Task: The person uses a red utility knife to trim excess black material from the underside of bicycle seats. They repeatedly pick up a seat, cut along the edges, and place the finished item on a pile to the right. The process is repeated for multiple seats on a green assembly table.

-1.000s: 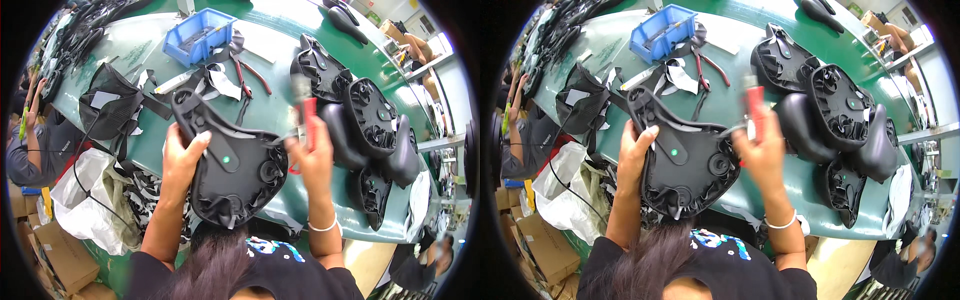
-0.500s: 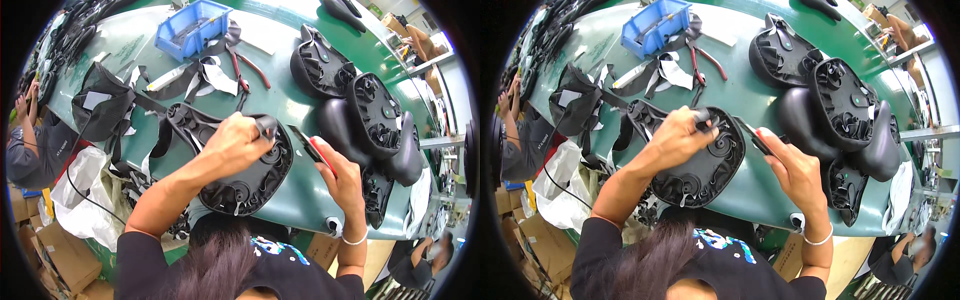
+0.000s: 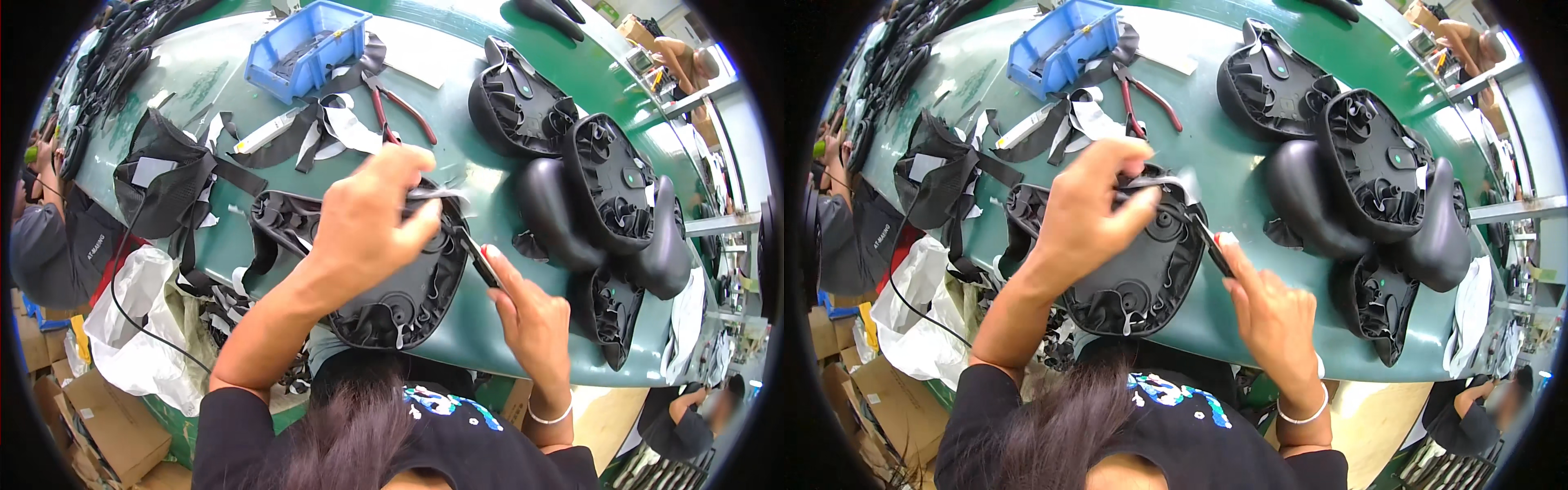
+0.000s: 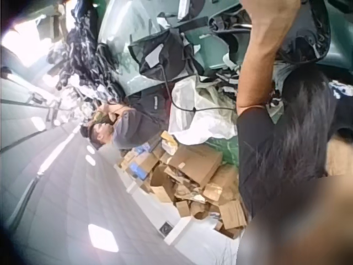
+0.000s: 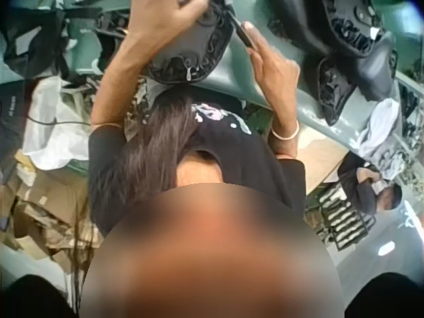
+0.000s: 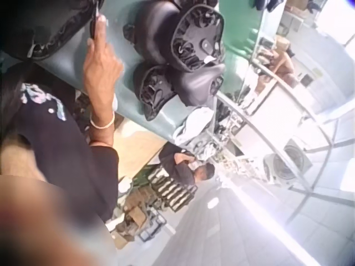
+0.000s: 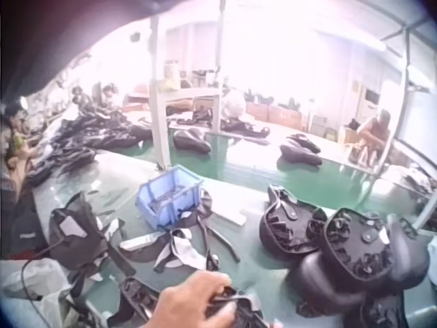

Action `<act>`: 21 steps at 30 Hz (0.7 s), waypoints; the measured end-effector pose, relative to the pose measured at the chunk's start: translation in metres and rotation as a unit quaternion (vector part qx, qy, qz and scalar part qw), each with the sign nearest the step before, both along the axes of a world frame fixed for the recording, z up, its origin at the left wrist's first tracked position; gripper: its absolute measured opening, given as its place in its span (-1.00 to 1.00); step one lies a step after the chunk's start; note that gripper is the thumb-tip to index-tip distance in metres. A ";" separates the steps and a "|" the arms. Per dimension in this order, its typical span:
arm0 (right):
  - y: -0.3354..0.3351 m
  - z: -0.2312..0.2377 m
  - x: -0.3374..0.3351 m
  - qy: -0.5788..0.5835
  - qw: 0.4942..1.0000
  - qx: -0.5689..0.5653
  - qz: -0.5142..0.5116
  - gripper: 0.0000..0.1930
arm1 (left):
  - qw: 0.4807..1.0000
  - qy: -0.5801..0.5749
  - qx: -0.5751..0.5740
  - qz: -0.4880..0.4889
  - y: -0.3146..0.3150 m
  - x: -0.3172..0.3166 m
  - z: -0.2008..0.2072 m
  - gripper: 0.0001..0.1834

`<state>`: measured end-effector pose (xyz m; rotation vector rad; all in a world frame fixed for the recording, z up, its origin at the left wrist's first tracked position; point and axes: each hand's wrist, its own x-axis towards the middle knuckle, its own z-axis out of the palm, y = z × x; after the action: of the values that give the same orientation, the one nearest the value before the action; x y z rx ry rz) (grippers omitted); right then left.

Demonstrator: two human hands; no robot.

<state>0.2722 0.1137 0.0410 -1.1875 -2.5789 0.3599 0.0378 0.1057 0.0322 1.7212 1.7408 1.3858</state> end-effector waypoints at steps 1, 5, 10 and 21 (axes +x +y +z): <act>0.008 0.002 -0.003 -0.009 1.000 -0.004 0.004 -0.44 | 0.977 0.210 -0.027 0.000 0.003 -0.002 0.000 -0.64; 0.020 -0.005 -0.023 -0.051 0.996 0.077 0.014 -0.44 | 0.963 0.261 -0.059 -0.022 0.025 -0.005 0.003 -0.72; -0.021 0.003 -0.026 -0.077 0.996 0.017 -0.032 -0.42 | 0.835 -0.543 -0.001 -0.088 0.045 -0.039 -0.006 -0.88; 0.042 0.030 -0.023 -0.128 0.987 0.085 0.046 -0.55 | 0.915 0.376 -0.019 -0.144 0.019 -0.037 0.002 -0.73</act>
<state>0.2494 0.1555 0.0708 -1.1197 -2.8225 0.0033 0.0007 0.1247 0.0343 2.5731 1.7034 0.5748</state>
